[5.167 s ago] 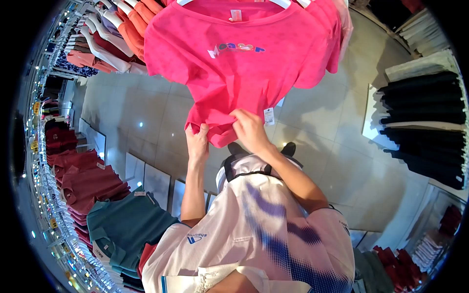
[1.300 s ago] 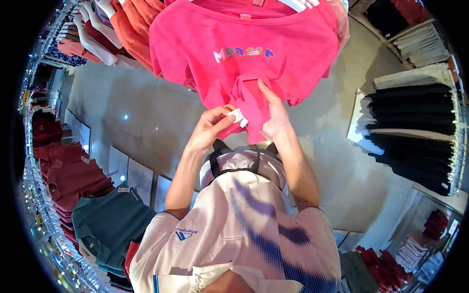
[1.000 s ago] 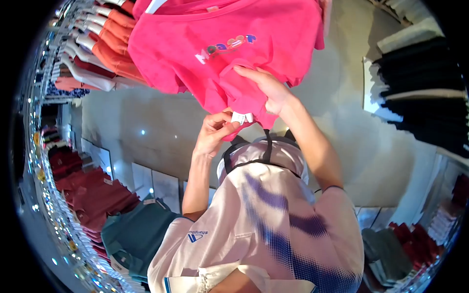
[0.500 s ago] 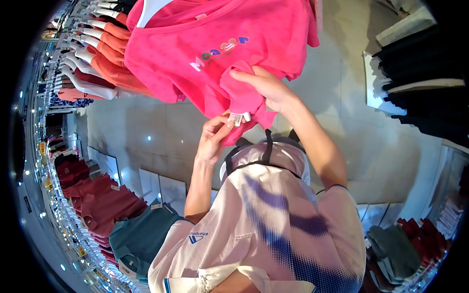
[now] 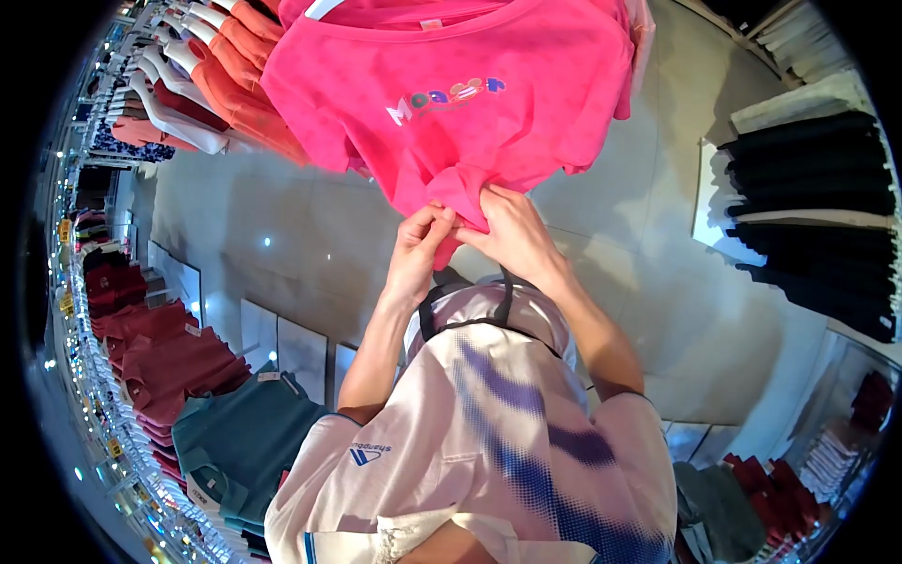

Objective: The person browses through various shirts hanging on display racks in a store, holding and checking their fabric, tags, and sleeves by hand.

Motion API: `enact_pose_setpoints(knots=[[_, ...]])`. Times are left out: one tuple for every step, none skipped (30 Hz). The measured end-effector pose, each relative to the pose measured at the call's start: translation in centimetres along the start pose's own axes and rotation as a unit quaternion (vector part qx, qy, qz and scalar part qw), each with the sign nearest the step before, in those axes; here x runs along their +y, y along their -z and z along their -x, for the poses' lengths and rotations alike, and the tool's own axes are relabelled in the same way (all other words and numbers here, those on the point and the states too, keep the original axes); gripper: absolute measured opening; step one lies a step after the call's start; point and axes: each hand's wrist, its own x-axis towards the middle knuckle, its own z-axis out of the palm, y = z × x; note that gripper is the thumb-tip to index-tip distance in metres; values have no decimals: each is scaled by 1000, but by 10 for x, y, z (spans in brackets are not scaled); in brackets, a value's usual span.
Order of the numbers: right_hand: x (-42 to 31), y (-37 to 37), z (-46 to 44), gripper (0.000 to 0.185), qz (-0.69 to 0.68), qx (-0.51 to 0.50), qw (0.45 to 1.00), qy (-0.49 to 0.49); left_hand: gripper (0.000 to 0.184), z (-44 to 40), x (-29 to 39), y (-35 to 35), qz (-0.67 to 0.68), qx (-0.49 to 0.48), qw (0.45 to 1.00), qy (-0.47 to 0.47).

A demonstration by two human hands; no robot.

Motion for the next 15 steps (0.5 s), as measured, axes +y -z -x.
enact_pose_setpoints(knots=[[2, 2, 0, 34, -15, -22, 999, -31, 17, 0, 0, 1, -47, -8, 999, 1], [4, 3, 0, 30, -31, -43, 997, -63, 17, 0, -1, 2, -46, -7, 999, 0], [9, 2, 1, 30, -30, -45, 997, -62, 18, -1, -2, 3, -47, -8, 998, -27], [16, -1, 3, 24, -162, -41, 978, -127, 18, 0, -3, 3, -48, -10, 997, -55], [20, -2, 4, 19, -290, -36, 937, -190, 18, 0, -1, 2, -46, -10, 997, -56], [21, -3, 5, 19, -289, -38, 938, -190, 17, 2, 2, 1, -40, -10, 997, -69], [22, -3, 6, 17, -310, -34, 933, -181, 16, 3, 4, 0, -33, -11, 996, -83], [23, -4, 6, 15, -330, -30, 928, -172, 16, 4, 4, 0, -31, -10, 996, -83], [24, -5, 7, 15, -329, -32, 928, -172, 14, 5, 5, 1, -43, -18, 995, -88], [24, -6, 8, 15, -380, -40, 903, -196, 12, 5, 5, 1, -55, -26, 994, -94], [25, -7, 8, 16, -429, -48, 875, -220, 12, 4, 5, 1, -53, -25, 994, -96], [25, -8, 8, 16, -428, -49, 875, -219, 10, 3, 4, 3, -48, -26, 992, -111], [26, -10, 8, 19, -501, -30, 833, -231, 8, 2, 2, 5, -43, -27, 991, -125], [26, -10, 8, 22, -571, -9, 785, -242, 8, 2, 0, 8, -42, -26, 991, -126], [25, -8, 7, 22, -569, -11, 785, -242, 10, 0, -2, 13, -86, -4, 989, -119]])
